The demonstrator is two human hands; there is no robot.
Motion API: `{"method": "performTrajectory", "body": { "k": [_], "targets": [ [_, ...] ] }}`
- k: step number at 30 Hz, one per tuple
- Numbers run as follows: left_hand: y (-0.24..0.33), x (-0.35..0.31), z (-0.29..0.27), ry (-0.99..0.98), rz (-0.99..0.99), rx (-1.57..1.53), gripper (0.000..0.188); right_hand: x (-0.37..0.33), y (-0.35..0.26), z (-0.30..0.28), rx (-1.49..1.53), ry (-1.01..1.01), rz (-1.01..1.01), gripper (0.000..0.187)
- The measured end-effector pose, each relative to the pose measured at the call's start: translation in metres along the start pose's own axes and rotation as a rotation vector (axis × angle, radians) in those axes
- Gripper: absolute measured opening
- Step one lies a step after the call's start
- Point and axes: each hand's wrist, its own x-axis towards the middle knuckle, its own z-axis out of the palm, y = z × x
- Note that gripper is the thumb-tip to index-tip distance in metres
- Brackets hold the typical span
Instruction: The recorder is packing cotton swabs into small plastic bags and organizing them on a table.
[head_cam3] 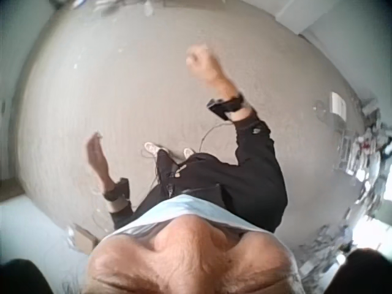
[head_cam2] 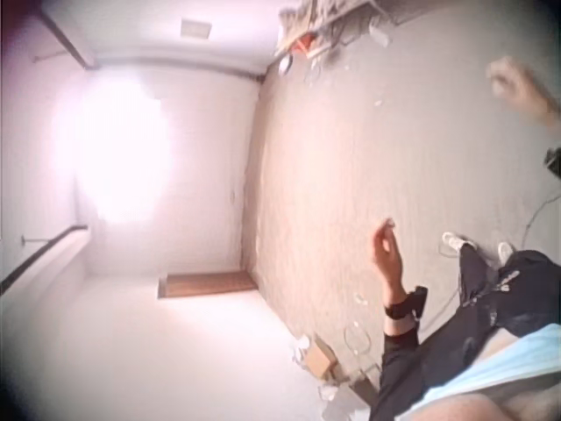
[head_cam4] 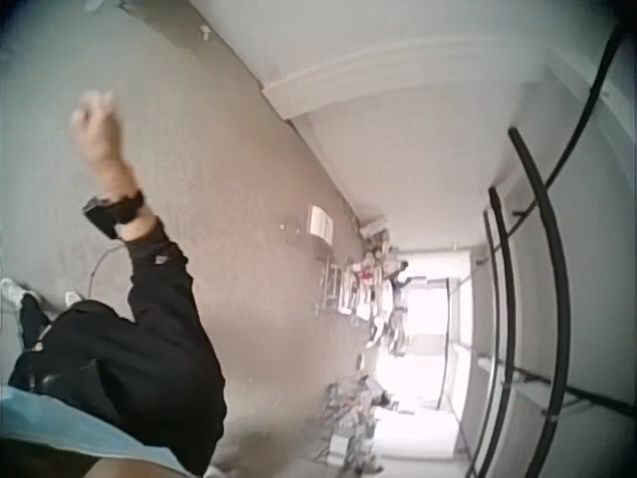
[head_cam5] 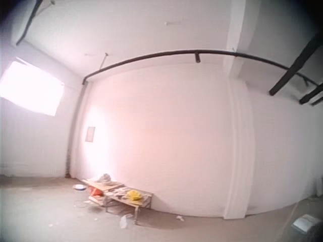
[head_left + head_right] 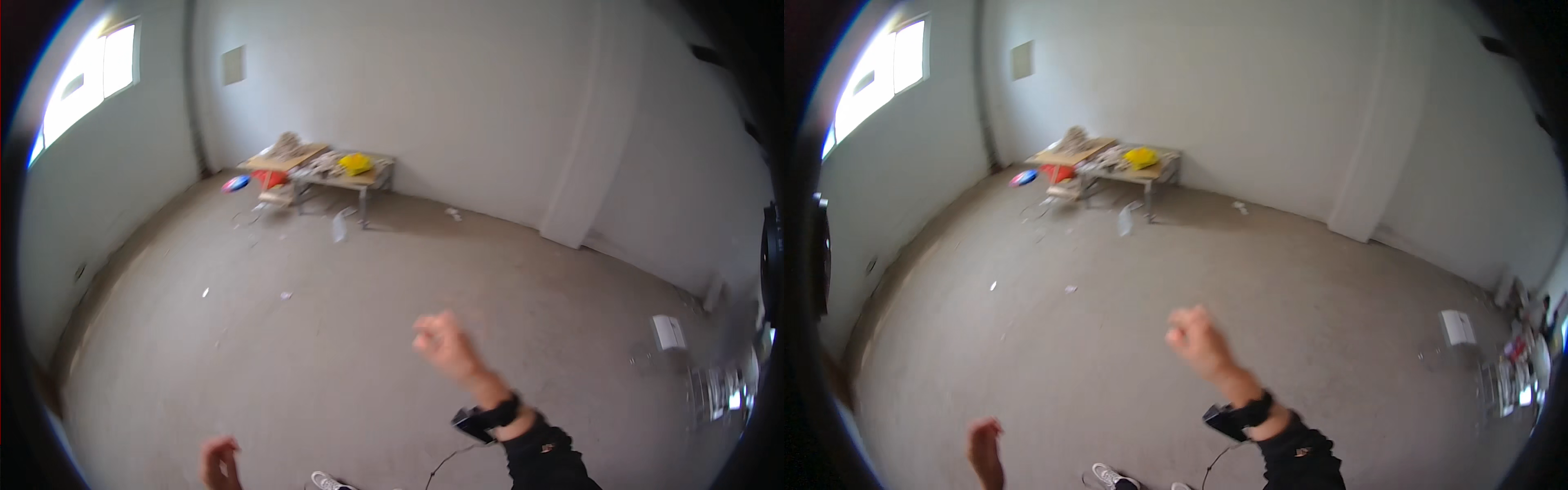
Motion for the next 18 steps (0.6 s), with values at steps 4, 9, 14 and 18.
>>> {"method": "performTrajectory", "body": {
  "k": [4, 9, 14, 18],
  "targets": [
    [-0.038, 0.048, 0.078, -0.522, -0.266, 0.063, 0.017, -0.047, 0.091, 0.173, -0.203, -0.564, 0.246, 0.017],
    [-0.067, 0.140, 0.188, -1.082, 0.161, -0.268, 0.021, -0.041, 0.136, 0.336, -0.178, -0.801, 0.371, 0.016],
    [-0.153, 0.204, 0.228, -1.466, -0.146, -0.268, 0.014, 0.030, 0.164, 0.327, -0.263, -0.415, 0.710, 0.016],
    [-0.179, 0.262, 0.249, -1.596, -0.061, -0.350, 0.016, 0.051, 0.156, 0.363, -0.256, -0.212, 0.931, 0.017]
  ]
}}
